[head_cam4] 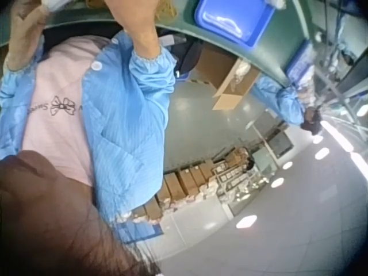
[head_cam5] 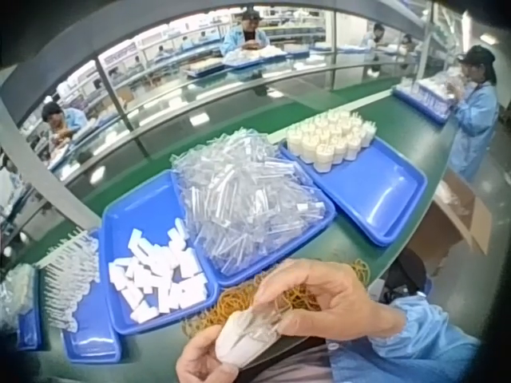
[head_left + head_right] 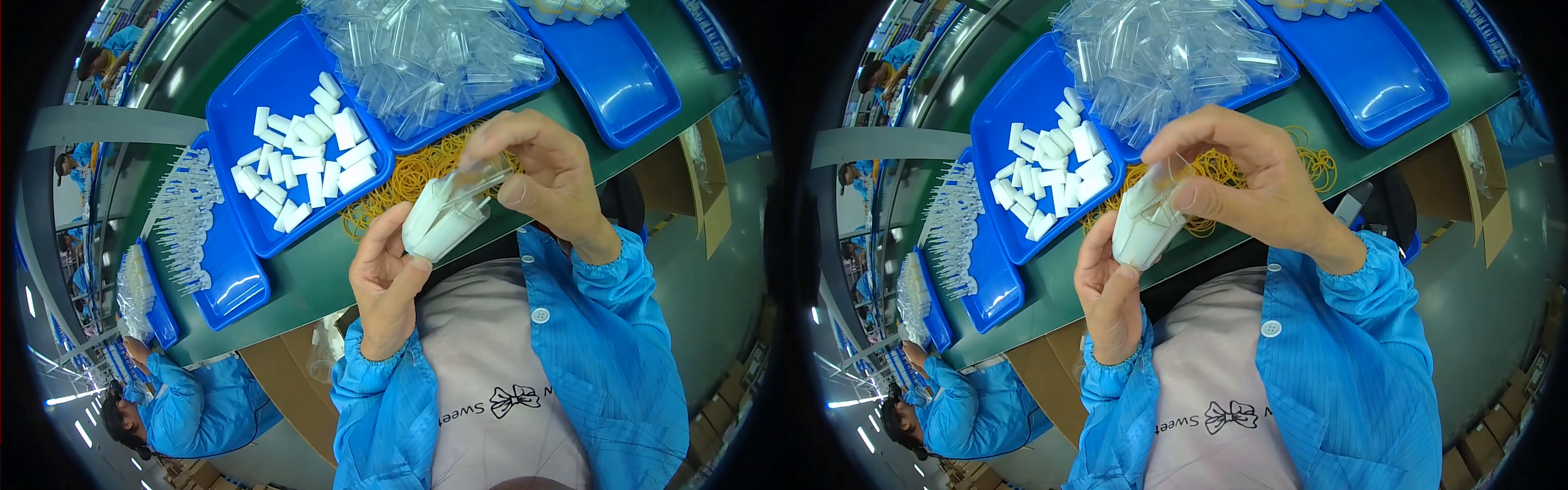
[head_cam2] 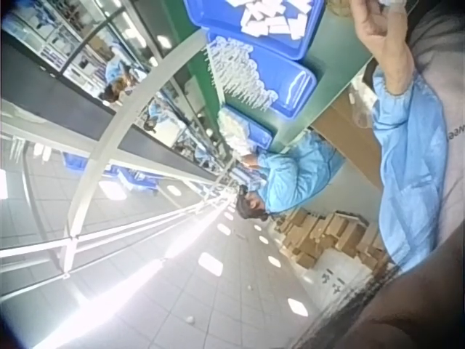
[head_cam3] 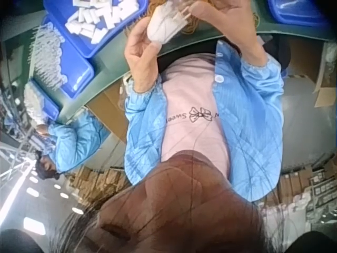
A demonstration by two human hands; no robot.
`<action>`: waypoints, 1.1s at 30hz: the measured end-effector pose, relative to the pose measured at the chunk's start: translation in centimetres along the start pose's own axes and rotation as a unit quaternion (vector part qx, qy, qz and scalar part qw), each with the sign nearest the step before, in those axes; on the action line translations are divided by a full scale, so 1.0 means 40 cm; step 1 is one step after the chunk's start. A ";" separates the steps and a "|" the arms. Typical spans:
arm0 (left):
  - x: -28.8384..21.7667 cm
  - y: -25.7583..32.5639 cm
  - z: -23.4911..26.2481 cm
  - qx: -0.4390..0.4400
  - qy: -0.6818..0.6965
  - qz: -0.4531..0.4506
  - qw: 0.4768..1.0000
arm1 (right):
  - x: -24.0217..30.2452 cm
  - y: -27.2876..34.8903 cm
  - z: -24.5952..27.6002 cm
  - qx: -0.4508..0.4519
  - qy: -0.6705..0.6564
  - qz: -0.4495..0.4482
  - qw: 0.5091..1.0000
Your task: The person assembles small plastic parts by hand, securing them with rubber bands.
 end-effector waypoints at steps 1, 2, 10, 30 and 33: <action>0.000 -0.002 0.003 0.006 0.009 -0.014 1.000 | 0.002 0.003 0.007 0.007 0.022 0.010 1.000; 0.002 -0.001 0.005 0.006 0.009 -0.015 1.000 | 0.009 0.005 0.008 0.008 0.023 0.011 1.000; -0.017 -0.004 0.008 0.015 -0.245 -0.187 0.951 | 0.063 0.017 -0.014 -0.020 0.189 -0.012 0.982; -0.010 -0.006 0.004 0.031 -0.351 -0.212 0.912 | 0.023 0.016 -0.016 0.012 0.156 -0.086 0.984; -0.006 -0.009 0.017 0.027 -0.364 -0.210 0.907 | 0.025 0.026 -0.021 0.000 0.173 -0.082 0.981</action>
Point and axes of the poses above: each hand's wrist, its own y-axis away from the middle knuckle, its own z-axis out of the back of the hand, x = y × z, the point moved 2 cm from there along -y, towards the middle knuckle, and after that the axes turned 9 degrees about -z, right-handed, at the moved point
